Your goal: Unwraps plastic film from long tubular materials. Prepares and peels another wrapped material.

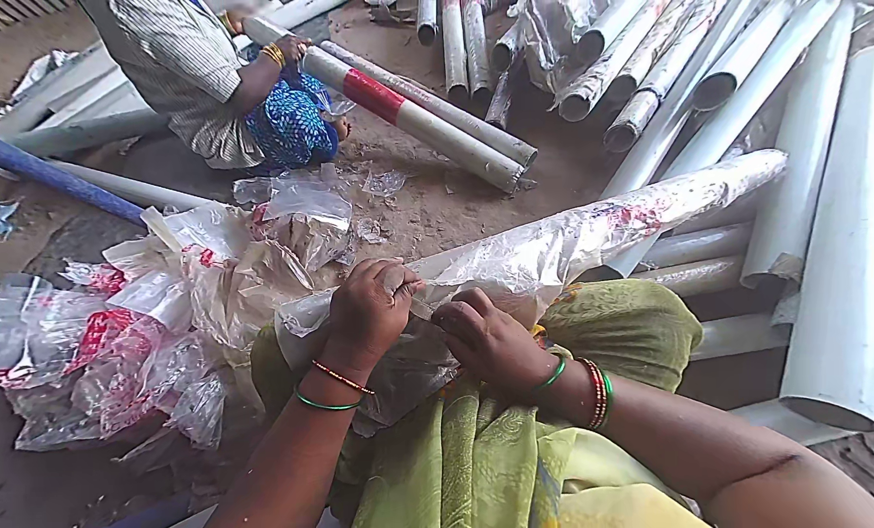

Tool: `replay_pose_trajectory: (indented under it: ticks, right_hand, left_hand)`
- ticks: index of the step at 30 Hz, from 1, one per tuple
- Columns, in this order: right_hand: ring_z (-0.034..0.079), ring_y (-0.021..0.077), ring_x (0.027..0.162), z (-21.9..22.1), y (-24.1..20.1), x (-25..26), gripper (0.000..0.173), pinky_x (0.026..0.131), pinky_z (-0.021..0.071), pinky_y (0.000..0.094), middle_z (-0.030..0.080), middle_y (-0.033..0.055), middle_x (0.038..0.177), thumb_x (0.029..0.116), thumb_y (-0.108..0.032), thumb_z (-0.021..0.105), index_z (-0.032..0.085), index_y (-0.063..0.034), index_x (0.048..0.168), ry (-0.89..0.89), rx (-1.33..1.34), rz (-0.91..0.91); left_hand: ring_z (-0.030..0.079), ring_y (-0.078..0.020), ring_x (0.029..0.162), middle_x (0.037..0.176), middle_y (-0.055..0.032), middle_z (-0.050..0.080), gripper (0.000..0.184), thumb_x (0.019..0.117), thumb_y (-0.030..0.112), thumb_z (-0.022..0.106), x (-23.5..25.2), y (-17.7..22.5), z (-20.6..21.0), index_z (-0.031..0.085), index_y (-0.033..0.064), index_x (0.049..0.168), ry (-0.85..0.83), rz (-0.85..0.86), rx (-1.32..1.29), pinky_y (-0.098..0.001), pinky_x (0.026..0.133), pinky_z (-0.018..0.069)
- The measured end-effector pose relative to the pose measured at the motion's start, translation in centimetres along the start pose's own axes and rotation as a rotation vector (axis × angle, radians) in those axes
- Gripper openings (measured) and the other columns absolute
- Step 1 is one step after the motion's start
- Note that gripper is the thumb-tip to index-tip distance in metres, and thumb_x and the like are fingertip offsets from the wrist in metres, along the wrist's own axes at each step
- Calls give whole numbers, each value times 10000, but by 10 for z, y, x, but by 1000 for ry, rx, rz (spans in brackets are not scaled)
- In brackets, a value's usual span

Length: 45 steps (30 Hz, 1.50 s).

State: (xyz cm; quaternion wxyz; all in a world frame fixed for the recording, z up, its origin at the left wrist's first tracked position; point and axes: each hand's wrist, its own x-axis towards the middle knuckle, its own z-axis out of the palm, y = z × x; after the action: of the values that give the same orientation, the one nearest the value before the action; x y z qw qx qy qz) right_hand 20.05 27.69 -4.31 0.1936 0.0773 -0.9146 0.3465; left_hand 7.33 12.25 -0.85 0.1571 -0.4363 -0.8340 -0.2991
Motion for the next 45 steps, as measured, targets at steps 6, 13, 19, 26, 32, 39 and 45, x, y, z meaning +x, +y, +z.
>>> replay_pose_trajectory:
  ticks: [6, 13, 19, 26, 32, 39, 45]
  right_hand:
    - [695, 311, 806, 11, 13, -6, 202, 630, 585, 437, 663, 171, 964, 992, -169, 594, 684, -24, 1101, 51, -90, 20]
    - [714, 320, 826, -11, 19, -25, 247, 705, 583, 484, 703, 164, 946, 996, -191, 584, 667, -3, 1131, 39, -71, 266]
    - [648, 274, 710, -32, 28, -49, 253, 638, 534, 456, 671, 145, 862, 997, -196, 557, 661, -20, 1147, 92, -49, 444]
    - [662, 233, 749, -36, 19, -50, 247, 656, 551, 424, 689, 124, 941, 998, -236, 571, 667, -53, 1134, 75, 29, 354]
    - [685, 271, 792, -30, 22, -45, 262, 686, 559, 451, 700, 148, 934, 995, -229, 584, 672, -32, 1144, 116, 56, 277]
    - [684, 246, 790, -38, 32, -66, 282, 693, 562, 438, 709, 136, 947, 994, -240, 592, 670, -43, 1180, 218, 91, 306]
    - [520, 71, 676, -72, 47, -78, 430, 654, 469, 275, 603, 40, 865, 963, -69, 576, 554, -52, 1393, 336, 389, 753]
  left_hand:
    - [715, -333, 1084, 1016, -152, 765, 101, 902, 103, 709, 0, 0, 0, 763, 18, 899, 9, -5, -6, -474, 953, 547]
    - [716, -324, 1085, 1012, -165, 762, 119, 907, 114, 718, 0, 0, 0, 759, 2, 905, 33, -11, -28, -461, 971, 540]
    - [720, -320, 1076, 988, -153, 766, 143, 926, 141, 708, -2, -2, 1, 757, 10, 895, 50, 4, -15, -448, 966, 543]
    - [708, -359, 1097, 1039, -177, 758, 159, 944, 139, 685, 2, -1, 1, 751, -5, 941, -12, -34, 6, -504, 962, 536]
    - [679, -409, 1116, 1128, -216, 722, 414, 932, 369, 689, 2, -2, -2, 723, -5, 1107, -98, 52, 52, -582, 942, 516]
    - [658, -292, 1191, 1117, -157, 739, 374, 970, 371, 605, 2, 7, -2, 711, 32, 1086, -31, 177, -53, -487, 1070, 464]
    - [625, -451, 1201, 1232, -214, 689, 326, 887, 191, 630, 14, 26, 5, 737, 36, 1153, -249, 121, 140, -650, 1063, 411]
